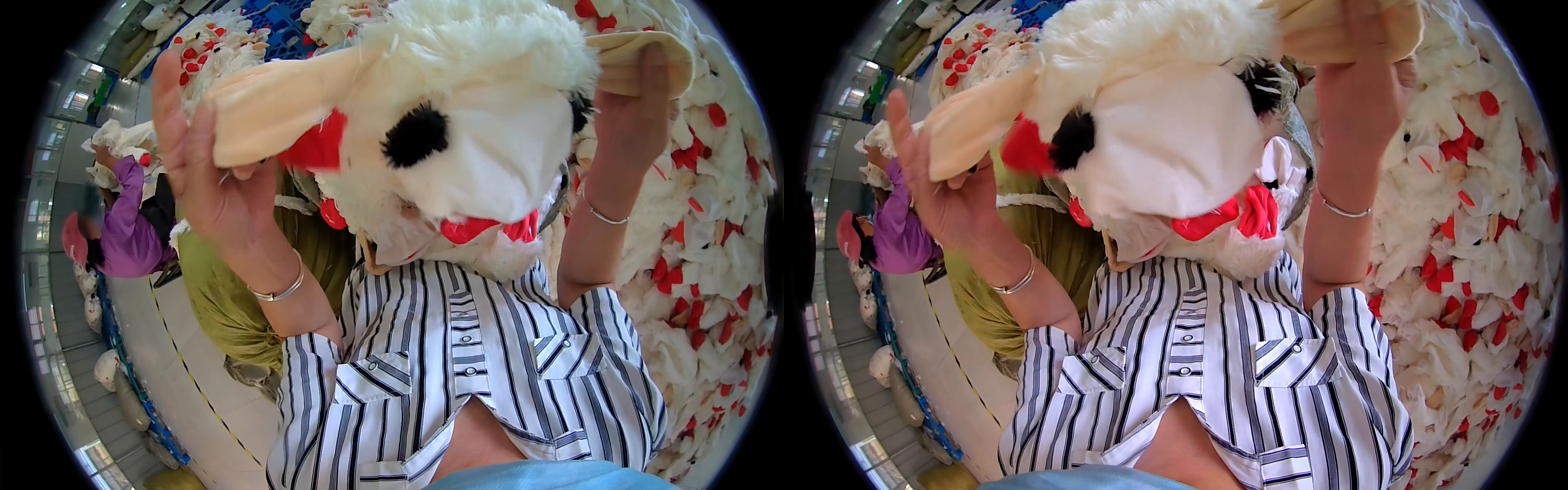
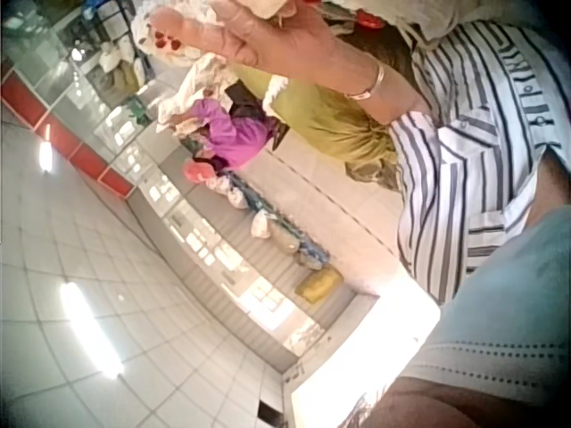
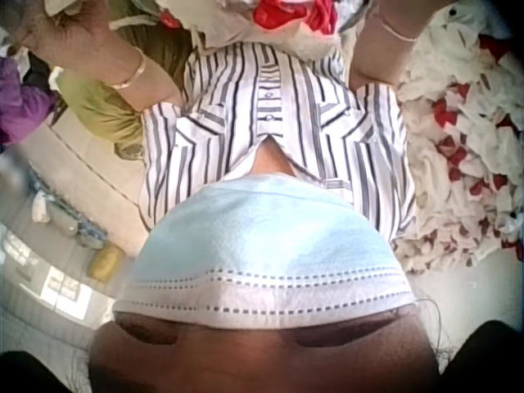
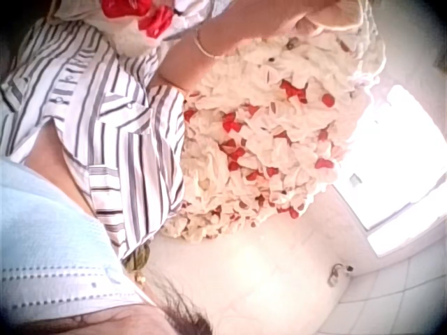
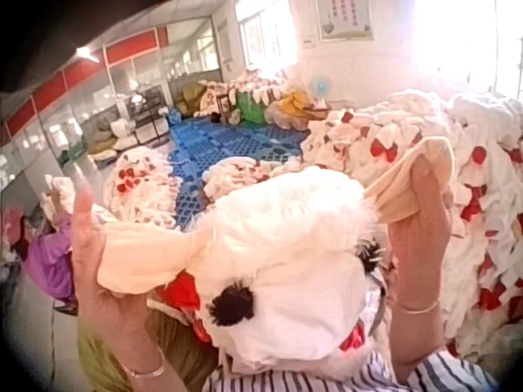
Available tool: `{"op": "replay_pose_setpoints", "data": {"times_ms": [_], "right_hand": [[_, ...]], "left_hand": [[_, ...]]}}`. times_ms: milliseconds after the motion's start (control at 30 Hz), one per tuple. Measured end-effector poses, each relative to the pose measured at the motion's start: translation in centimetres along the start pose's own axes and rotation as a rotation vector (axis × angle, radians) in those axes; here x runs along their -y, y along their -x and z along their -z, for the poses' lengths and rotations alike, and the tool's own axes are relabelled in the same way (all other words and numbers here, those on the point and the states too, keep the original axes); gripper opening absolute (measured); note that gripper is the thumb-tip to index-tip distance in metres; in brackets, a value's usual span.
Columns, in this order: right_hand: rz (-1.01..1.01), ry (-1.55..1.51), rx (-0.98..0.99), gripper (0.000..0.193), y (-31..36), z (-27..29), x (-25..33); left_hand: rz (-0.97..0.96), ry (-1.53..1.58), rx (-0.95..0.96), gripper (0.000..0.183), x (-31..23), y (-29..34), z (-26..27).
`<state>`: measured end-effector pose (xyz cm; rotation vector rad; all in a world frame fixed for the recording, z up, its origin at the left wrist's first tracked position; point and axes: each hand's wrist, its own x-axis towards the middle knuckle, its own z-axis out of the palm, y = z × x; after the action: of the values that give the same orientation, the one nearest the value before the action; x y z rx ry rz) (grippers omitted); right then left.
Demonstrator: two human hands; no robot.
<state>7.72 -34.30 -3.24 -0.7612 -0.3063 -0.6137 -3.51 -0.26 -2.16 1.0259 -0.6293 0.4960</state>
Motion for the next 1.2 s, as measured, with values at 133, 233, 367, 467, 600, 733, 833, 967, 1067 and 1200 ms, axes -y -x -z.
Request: {"op": "replay_pose_setpoints", "data": {"times_ms": [133, 233, 367, 467, 600, 733, 833, 967, 1067, 1200], "right_hand": [[0.158, 0.214, 0.172, 0.026, -0.6, -1.8, 2.2], [0.152, 0.285, 0.208, 0.028, 0.8, -1.5, 2.7], [-0.054, 0.323, 0.201, 0.030, 2.1, -2.2, 0.6], [-0.210, 0.358, 0.099, 0.032, 2.0, -2.0, -1.7], [-0.343, 0.413, 0.238, 0.030, 3.2, -1.3, -4.5], [-0.145, 0.518, 0.280, 0.026, 1.9, 2.4, -6.9], [-0.262, 0.276, 0.247, 0.024, 2.2, 3.0, -6.9], [-0.339, 0.321, 0.362, 0.027, 3.2, 2.5, -6.3], [-0.315, 0.373, 0.522, 0.026, 3.2, 0.4, -5.4], [-0.280, 0.550, 0.511, 0.020, 3.8, -2.3, -4.4]], "left_hand": [[-0.258, -0.478, -0.075, 0.051, -2.8, 1.6, -3.0], [-0.378, -0.672, -0.074, 0.043, -1.8, 1.4, -5.8], [-0.454, -1.012, -0.014, 0.020, -0.7, 1.0, -3.1], [-0.446, -1.164, -0.014, 0.013, 1.2, 0.7, -3.4], [-0.215, -0.997, -0.073, 0.015, 2.8, 2.8, -2.1], [0.021, -1.256, -0.307, 0.019, 2.2, 7.1, 0.2], [0.261, -1.145, -0.295, 0.024, 2.6, 8.6, 1.5], [0.768, -1.252, -0.021, 0.013, 1.8, 8.0, 3.7], [0.420, -1.488, 0.236, 0.020, 2.0, 6.7, 2.9], [0.090, -1.156, 0.005, 0.042, 1.9, 4.8, -4.3]]}}
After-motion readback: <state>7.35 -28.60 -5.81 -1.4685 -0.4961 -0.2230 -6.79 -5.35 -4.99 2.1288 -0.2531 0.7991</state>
